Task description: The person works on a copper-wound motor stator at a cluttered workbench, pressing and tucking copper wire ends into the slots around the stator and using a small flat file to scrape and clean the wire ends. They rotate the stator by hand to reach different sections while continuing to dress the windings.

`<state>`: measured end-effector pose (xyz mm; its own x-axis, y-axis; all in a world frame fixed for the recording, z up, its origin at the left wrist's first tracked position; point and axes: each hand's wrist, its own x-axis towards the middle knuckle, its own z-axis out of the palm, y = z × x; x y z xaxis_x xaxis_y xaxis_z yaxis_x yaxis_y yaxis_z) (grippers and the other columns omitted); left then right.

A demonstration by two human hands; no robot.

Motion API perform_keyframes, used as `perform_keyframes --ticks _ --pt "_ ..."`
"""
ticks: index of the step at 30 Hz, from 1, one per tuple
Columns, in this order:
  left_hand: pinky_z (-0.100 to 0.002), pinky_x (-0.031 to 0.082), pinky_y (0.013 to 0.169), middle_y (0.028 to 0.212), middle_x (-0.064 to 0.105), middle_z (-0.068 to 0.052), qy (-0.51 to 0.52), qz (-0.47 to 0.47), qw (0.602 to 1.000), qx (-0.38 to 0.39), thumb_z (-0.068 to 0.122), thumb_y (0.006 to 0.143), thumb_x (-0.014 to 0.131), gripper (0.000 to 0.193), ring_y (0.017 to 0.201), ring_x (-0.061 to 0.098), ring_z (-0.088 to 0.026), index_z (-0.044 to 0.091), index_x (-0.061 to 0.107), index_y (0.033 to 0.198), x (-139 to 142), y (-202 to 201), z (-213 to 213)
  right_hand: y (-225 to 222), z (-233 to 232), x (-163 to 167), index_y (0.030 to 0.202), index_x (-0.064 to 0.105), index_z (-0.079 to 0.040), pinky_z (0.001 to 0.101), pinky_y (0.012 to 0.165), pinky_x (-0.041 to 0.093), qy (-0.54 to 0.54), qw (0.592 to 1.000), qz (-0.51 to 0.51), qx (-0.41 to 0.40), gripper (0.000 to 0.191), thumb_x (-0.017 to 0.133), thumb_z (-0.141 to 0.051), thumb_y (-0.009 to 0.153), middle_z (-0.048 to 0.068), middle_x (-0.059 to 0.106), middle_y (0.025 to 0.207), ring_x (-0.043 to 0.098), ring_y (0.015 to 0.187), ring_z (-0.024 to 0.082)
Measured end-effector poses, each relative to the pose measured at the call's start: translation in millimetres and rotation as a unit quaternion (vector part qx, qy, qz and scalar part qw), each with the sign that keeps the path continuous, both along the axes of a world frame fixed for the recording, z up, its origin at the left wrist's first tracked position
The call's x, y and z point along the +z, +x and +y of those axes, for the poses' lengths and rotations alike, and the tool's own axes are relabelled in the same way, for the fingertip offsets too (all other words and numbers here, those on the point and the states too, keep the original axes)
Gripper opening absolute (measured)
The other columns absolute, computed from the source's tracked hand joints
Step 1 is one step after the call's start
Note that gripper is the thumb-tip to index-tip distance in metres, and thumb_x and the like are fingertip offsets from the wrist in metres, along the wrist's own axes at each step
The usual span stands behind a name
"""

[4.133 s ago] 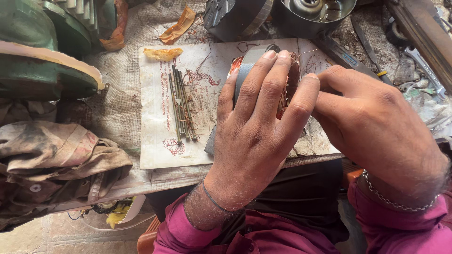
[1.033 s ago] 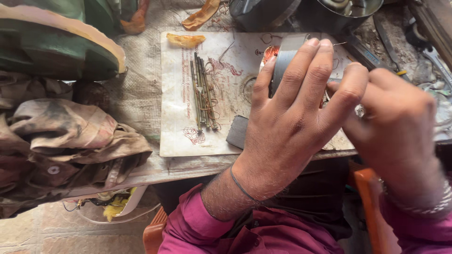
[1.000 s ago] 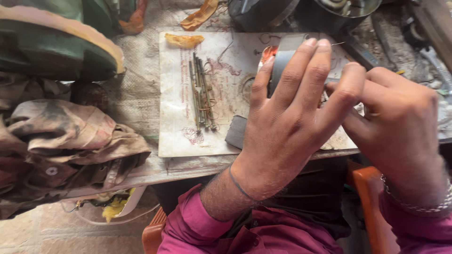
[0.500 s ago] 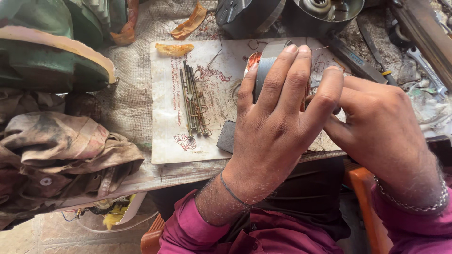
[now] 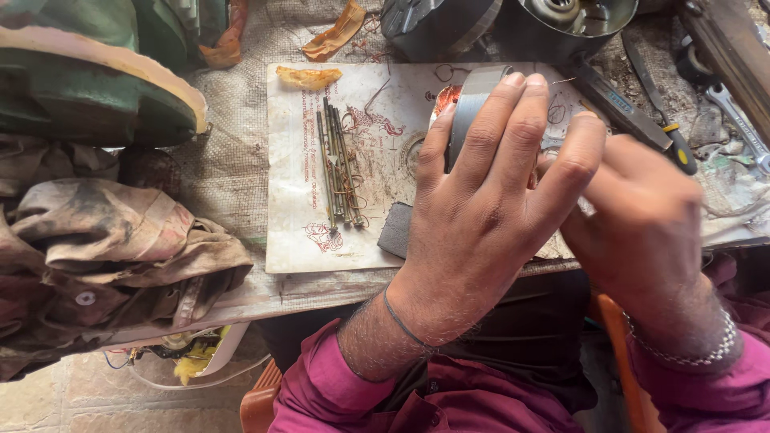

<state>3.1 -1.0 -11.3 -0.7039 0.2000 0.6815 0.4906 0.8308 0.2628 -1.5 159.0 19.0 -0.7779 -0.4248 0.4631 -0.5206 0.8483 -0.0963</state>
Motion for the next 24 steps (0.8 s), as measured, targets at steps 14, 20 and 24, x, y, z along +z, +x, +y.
perform_keyframes --ticks 14,20,24 --pt "-0.049 0.033 0.122 0.152 0.053 -0.010 0.002 -0.008 1.000 -0.011 0.019 0.110 0.060 0.037 0.144 0.050 -0.023 0.020 0.049 0.146 6 -1 -2 -8 6 22 0.097 0.070 0.002 0.0402 0.062 0.050 -0.013 0.997 -0.070 -0.015 0.017 0.079 -0.007 0.086 0.014 0.063 0.082 0.064 0.073 0.031" --pt "-0.049 0.033 0.123 0.152 0.053 -0.010 -0.002 -0.008 1.000 -0.011 0.018 0.110 0.060 0.036 0.147 0.050 -0.024 0.020 0.051 0.145 5 -3 0 -8 4 25 0.090 0.070 -0.002 0.0422 0.065 0.051 0.072 0.996 -0.052 -0.004 0.014 0.079 -0.011 0.082 0.010 0.063 0.079 0.063 0.072 0.031" --pt "-0.049 0.033 0.123 0.151 0.053 -0.010 -0.006 -0.006 1.000 -0.008 0.019 0.111 0.060 0.035 0.148 0.050 -0.025 0.020 0.051 0.144 6 -3 0 -6 0 28 0.090 0.070 -0.003 0.0435 0.067 0.051 0.126 0.991 -0.042 -0.001 0.018 0.079 -0.012 0.078 0.010 0.063 0.082 0.063 0.074 0.032"
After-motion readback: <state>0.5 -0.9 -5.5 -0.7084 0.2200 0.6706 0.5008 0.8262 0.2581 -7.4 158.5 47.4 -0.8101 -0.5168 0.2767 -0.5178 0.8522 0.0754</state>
